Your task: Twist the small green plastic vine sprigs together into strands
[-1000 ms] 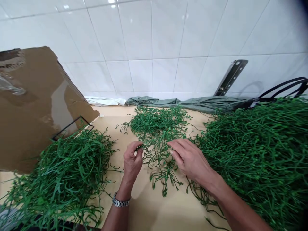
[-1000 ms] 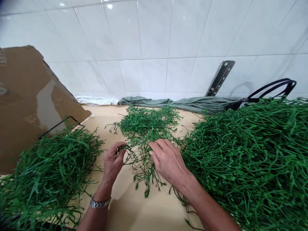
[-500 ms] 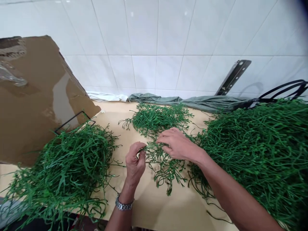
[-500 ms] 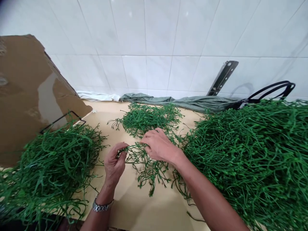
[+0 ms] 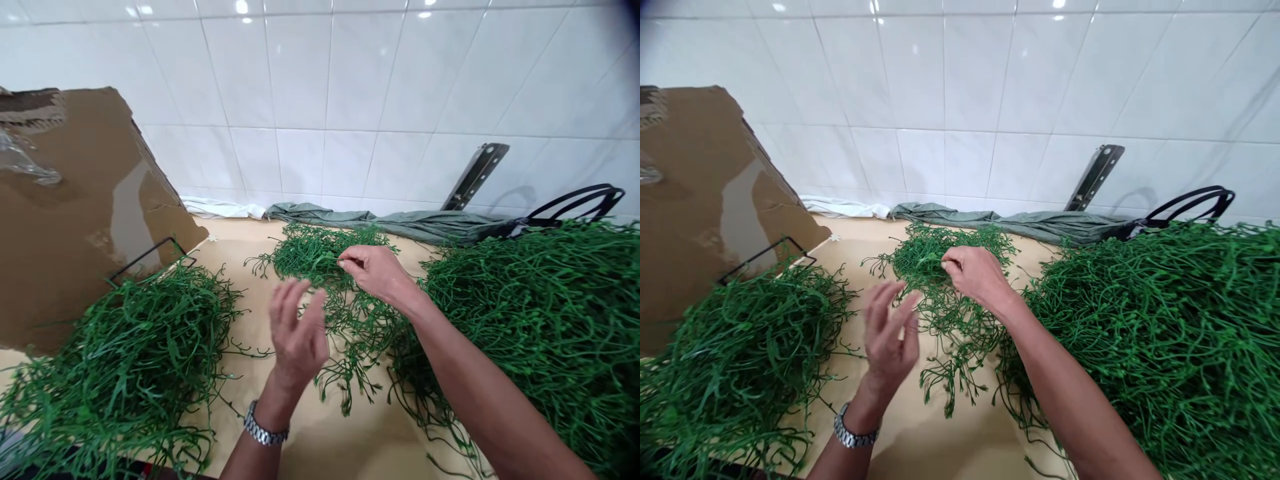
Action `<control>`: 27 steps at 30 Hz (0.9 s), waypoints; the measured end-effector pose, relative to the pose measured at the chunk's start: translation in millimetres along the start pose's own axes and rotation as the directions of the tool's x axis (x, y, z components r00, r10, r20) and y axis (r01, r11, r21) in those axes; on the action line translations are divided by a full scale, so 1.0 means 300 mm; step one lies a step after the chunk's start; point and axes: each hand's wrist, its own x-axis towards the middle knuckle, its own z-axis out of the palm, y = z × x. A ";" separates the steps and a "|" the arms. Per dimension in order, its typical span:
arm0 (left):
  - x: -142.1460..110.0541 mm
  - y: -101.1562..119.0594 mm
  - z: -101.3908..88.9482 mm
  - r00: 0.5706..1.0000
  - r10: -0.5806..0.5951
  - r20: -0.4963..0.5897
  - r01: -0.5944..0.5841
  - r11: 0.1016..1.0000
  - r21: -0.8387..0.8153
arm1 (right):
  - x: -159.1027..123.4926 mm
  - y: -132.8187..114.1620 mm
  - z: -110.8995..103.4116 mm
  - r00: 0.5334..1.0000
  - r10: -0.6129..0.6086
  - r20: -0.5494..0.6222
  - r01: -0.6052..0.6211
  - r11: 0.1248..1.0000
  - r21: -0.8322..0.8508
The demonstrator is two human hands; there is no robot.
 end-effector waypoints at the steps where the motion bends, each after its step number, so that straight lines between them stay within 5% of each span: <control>1: 0.000 0.026 0.015 0.995 0.048 0.088 -0.042 0.997 -0.061 | 0.009 0.001 -0.003 1.000 0.007 -0.007 -0.007 1.000 0.013; 3: -0.009 0.074 0.045 0.929 0.112 0.352 -0.068 0.989 -0.135 | 0.029 0.003 -0.010 1.000 0.009 -0.016 -0.008 0.998 0.069; 5: -0.033 0.104 0.070 0.805 0.140 0.577 -0.071 0.987 -0.141 | 0.047 0.004 -0.021 0.998 0.018 -0.056 -0.008 0.987 0.162; 7: -0.068 0.112 0.084 0.704 0.138 0.697 -0.081 0.990 -0.113 | 0.063 0.003 -0.040 0.986 0.061 -0.156 -0.015 0.959 0.282; 10: -0.114 0.086 0.096 0.630 0.131 0.766 -0.102 0.991 -0.085 | 0.078 -0.003 -0.078 0.934 0.141 -0.328 0.014 0.903 0.430; 12: -0.120 0.054 0.110 0.624 0.093 0.776 -0.106 0.994 -0.034 | 0.079 -0.009 -0.100 0.913 0.157 -0.377 0.049 0.874 0.484; 17: -0.061 -0.032 0.168 0.688 -0.106 0.718 -0.054 0.979 0.196 | 0.029 -0.030 -0.127 0.897 0.116 -0.427 0.168 0.803 0.572; 24: -0.032 -0.066 0.189 0.677 -0.111 0.728 -0.020 0.985 0.169 | -0.134 -0.084 -0.180 0.829 0.186 -0.528 0.280 0.679 0.679; 27: -0.036 -0.056 0.152 0.758 -0.102 0.644 0.092 0.995 0.050 | -0.213 -0.090 -0.151 0.864 0.205 -0.460 0.235 0.645 0.727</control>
